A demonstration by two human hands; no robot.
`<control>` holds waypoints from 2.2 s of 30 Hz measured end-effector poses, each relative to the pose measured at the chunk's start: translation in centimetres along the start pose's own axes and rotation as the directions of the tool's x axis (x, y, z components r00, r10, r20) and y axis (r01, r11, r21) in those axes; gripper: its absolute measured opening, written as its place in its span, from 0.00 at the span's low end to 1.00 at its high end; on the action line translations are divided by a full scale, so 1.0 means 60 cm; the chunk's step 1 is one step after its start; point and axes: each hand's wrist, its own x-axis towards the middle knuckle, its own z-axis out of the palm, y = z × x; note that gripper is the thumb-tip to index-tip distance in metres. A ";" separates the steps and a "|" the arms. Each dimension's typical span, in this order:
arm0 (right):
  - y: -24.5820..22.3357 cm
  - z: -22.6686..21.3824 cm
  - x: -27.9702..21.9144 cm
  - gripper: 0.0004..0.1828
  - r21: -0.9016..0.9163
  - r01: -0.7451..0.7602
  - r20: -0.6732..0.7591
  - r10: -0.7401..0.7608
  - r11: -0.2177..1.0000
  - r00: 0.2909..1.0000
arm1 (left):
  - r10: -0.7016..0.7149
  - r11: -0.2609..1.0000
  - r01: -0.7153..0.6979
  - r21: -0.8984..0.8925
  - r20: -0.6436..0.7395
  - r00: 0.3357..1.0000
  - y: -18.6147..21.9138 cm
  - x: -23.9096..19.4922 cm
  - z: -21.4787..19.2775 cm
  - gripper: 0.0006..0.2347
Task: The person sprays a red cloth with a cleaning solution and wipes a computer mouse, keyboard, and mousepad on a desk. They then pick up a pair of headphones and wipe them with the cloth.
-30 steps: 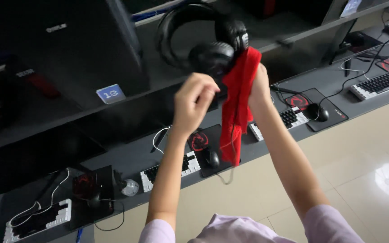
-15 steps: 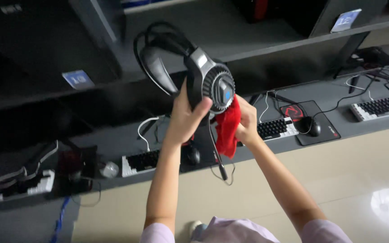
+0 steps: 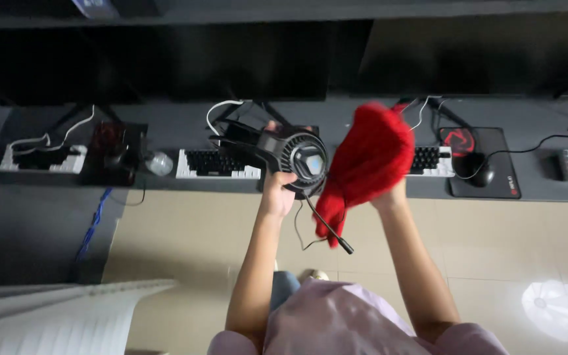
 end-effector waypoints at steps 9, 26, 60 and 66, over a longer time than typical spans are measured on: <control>0.004 0.127 -0.055 0.43 -0.773 0.614 0.622 -0.001 0.159 0.783 | -0.163 0.974 0.204 0.094 -0.331 0.929 -0.104 -0.032 -0.032 0.30; 0.000 0.123 -0.074 0.24 -0.869 0.486 0.489 -0.011 -0.088 0.872 | -0.423 0.906 0.387 -0.172 -0.351 0.835 -0.159 -0.088 -0.046 0.26; 0.069 0.035 0.011 0.16 -0.865 0.458 0.469 0.004 0.206 0.883 | -0.157 0.202 0.312 0.928 -0.284 0.946 -0.112 -0.106 -0.028 0.38; 0.077 0.001 0.043 0.17 -0.880 -0.091 0.052 0.283 0.467 0.958 | -0.235 0.189 0.223 0.956 -0.177 0.956 -0.081 -0.101 -0.011 0.33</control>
